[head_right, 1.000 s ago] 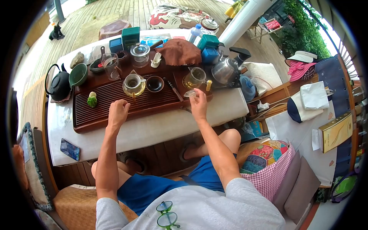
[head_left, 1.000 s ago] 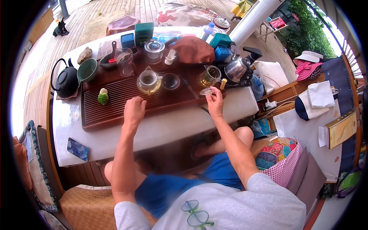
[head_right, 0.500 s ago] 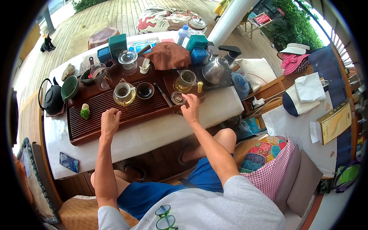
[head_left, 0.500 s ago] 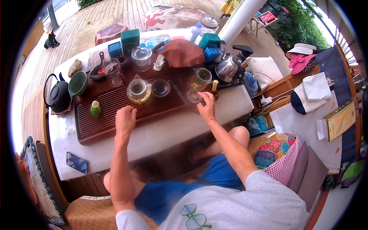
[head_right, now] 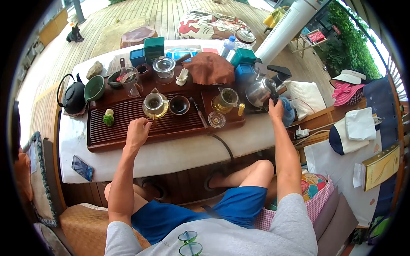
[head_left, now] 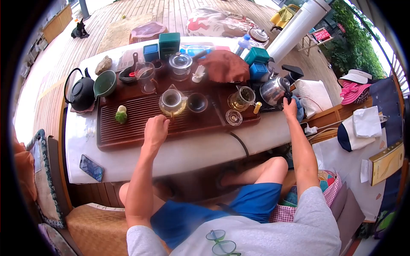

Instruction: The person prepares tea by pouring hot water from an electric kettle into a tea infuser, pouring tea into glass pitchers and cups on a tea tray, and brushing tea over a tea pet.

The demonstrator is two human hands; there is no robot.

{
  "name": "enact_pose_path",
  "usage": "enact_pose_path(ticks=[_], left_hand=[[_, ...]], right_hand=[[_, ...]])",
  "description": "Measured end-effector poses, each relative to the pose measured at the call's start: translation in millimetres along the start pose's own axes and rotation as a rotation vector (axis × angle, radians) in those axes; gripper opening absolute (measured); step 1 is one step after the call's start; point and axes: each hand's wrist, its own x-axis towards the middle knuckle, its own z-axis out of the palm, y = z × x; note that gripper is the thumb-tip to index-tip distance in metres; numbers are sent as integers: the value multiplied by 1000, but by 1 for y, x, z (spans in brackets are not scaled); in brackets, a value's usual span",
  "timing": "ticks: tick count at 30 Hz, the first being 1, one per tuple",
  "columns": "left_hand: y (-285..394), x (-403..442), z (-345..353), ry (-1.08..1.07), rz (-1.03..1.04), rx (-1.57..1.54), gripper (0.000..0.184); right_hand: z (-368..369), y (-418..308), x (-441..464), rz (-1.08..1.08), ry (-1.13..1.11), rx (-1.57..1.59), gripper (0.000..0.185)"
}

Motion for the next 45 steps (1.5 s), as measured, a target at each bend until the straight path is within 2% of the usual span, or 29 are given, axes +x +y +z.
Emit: enact_pose_path(ticks=[1, 4, 10, 13, 21, 29, 34, 45], left_hand=[[-1, 0, 0, 0, 3, 6, 18], [-4, -1, 0, 6, -20, 1, 18], [-9, -4, -4, 14, -20, 3, 19], [-11, -7, -5, 23, -18, -18, 19], [-9, -14, -7, 41, -7, -23, 20], [-15, -18, -7, 89, -12, -28, 19], [-17, -18, -9, 97, -7, -42, 18], [-16, -18, -17, 95, -3, -59, 21]], right_hand=[[2, 2, 5, 36, -23, -35, 54], [-8, -19, -5, -62, -28, -191, 55], [-30, -45, -28, -141, 64, -193, 51], [-64, -57, -47, -277, 76, -273, 49], [-145, -121, -68, -470, -103, -457, 42], [-160, -190, -74, -673, -243, -671, 42], [-158, -224, -76, -634, -314, -795, 43], [-158, -261, -69, -599, -343, -854, 44]])
